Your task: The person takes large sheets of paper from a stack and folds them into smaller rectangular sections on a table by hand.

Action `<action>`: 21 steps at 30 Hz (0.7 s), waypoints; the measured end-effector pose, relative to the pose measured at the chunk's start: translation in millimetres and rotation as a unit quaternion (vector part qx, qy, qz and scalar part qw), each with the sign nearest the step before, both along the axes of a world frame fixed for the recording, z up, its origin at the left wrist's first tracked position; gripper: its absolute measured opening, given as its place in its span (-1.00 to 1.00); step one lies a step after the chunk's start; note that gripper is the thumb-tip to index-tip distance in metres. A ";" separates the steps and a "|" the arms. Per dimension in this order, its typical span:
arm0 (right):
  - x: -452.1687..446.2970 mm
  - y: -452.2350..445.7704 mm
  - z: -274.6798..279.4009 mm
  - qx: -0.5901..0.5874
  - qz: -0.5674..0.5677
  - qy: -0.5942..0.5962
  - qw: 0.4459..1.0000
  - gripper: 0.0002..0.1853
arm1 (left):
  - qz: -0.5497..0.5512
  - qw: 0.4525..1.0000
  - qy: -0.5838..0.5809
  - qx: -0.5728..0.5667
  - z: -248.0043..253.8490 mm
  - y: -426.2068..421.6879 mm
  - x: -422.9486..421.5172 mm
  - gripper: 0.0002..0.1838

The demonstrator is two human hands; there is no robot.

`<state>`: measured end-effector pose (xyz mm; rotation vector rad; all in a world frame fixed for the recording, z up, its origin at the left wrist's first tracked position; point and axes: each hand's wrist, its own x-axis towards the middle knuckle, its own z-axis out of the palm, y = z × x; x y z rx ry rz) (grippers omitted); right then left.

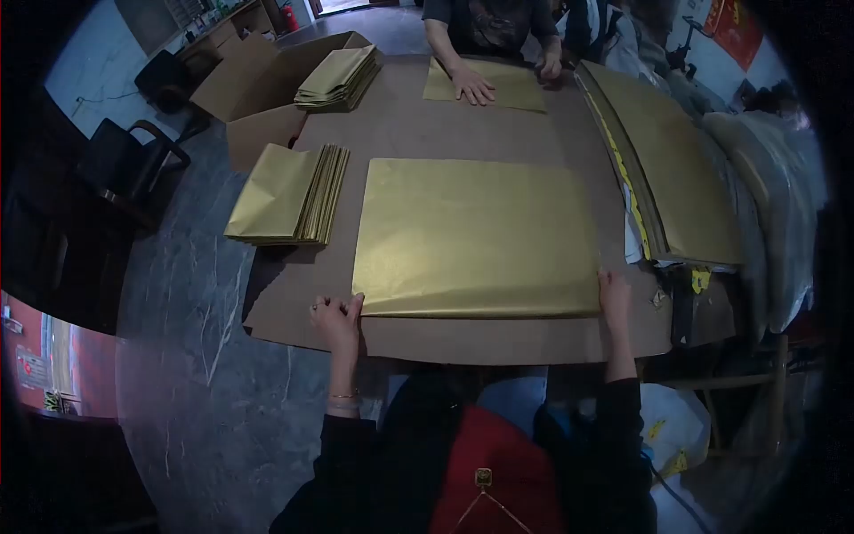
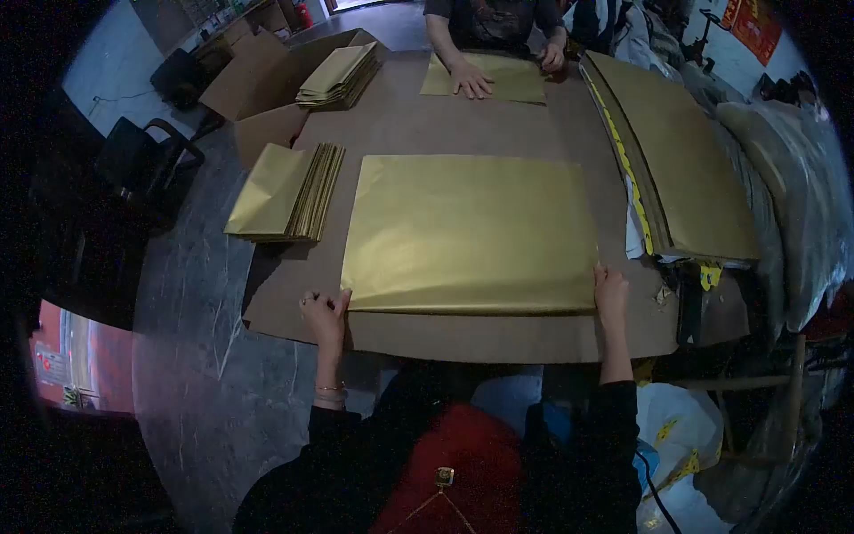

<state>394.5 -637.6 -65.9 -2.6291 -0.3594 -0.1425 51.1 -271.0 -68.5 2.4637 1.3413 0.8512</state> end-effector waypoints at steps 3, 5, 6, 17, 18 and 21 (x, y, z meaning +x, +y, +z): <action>1.7 -1.8 -3.5 -0.003 -0.003 0.003 1.000 -0.64 | -0.015 1.000 -0.012 -0.003 -6.1 4.3 -2.3 -0.58; 0.4 -1.2 -0.5 -0.021 -0.005 0.021 1.000 -0.63 | 0.013 0.999 0.031 -0.034 6.7 -2.3 0.0 -0.60; 1.2 -1.6 -1.9 -0.021 -0.005 0.021 1.000 -0.63 | 0.014 0.999 0.031 -0.034 9.1 -2.9 0.3 -0.60; 10.3 -12.9 -18.8 -0.039 0.040 -0.012 0.998 -0.56 | -0.058 0.982 -0.013 -0.181 -3.4 13.4 -3.4 -0.63; 11.7 -13.7 -20.2 -0.039 0.041 -0.012 0.998 -0.56 | -0.064 0.980 -0.021 -0.185 -4.6 13.8 -3.8 -0.64; 15.9 -14.7 -24.4 -0.078 0.023 0.000 0.997 -0.57 | -0.072 0.978 -0.036 -0.192 -5.4 13.3 -5.2 -0.64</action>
